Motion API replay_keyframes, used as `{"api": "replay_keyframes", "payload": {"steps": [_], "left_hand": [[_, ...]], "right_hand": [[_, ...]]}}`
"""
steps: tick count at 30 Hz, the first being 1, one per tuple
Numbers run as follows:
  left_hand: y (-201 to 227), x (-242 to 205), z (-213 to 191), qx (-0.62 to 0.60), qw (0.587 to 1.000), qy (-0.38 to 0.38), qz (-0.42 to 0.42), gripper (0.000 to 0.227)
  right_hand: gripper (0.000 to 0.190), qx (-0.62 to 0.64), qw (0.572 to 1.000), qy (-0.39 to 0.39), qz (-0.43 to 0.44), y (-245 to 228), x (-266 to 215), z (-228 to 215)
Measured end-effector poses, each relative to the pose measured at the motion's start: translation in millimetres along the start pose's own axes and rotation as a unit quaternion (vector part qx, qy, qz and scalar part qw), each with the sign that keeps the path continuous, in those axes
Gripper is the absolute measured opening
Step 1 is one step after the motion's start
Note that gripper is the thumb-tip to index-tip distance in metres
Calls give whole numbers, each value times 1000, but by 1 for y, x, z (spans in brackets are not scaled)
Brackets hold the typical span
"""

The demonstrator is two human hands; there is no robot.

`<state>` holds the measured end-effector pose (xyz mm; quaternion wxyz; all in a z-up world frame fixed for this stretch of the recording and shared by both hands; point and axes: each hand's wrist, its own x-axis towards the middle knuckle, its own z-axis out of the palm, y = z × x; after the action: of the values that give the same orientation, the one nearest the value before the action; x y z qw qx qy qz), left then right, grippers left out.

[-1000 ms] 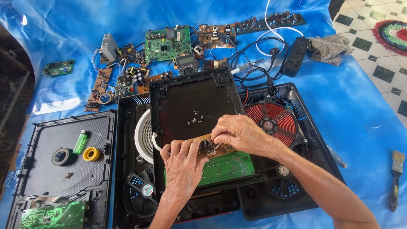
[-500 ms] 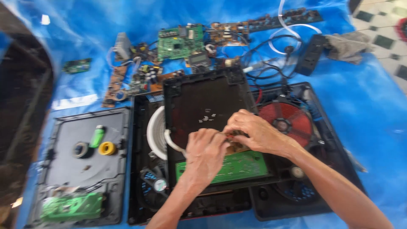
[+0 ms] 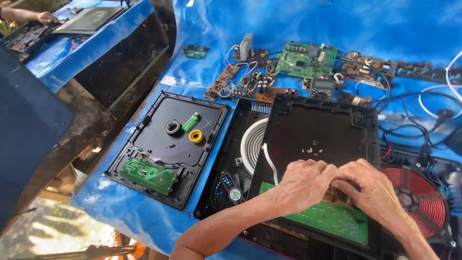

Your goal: Installing a circuit board and connecting internal wiring inside an induction cooker housing.

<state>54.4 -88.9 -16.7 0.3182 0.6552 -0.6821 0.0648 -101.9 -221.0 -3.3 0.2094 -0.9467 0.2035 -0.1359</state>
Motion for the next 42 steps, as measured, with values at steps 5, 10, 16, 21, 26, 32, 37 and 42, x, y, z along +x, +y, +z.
{"api": "replay_keyframes", "payload": {"steps": [5,10,16,21,26,32,37,42], "left_hand": [[3,1,-4,16,1000,3,3,16],[3,0,-7,86,972,179,122,14],[12,3,-26,28,979,176,95,14],[0,8,-18,11,971,212,107,10],[-10,10,-25,-59,977,171,111,6],[-23,7,-19,-80,983,124,108,9],[-33,3,-18,-26,988,63,136,5],[-32,7,-21,-65,990,73,98,9]], "right_hand": [[12,26,999,34,12,5,-1,6],[15,-5,998,54,21,11,-4,20],[16,55,996,64,12,-6,-14,0],[15,29,989,131,-59,1,-7,17],[9,98,975,181,-84,-12,-3,8],[7,160,971,170,-49,-10,-3,9],[9,166,967,192,-25,-4,0,23],[7,202,963,175,-23,-12,-2,3]]}}
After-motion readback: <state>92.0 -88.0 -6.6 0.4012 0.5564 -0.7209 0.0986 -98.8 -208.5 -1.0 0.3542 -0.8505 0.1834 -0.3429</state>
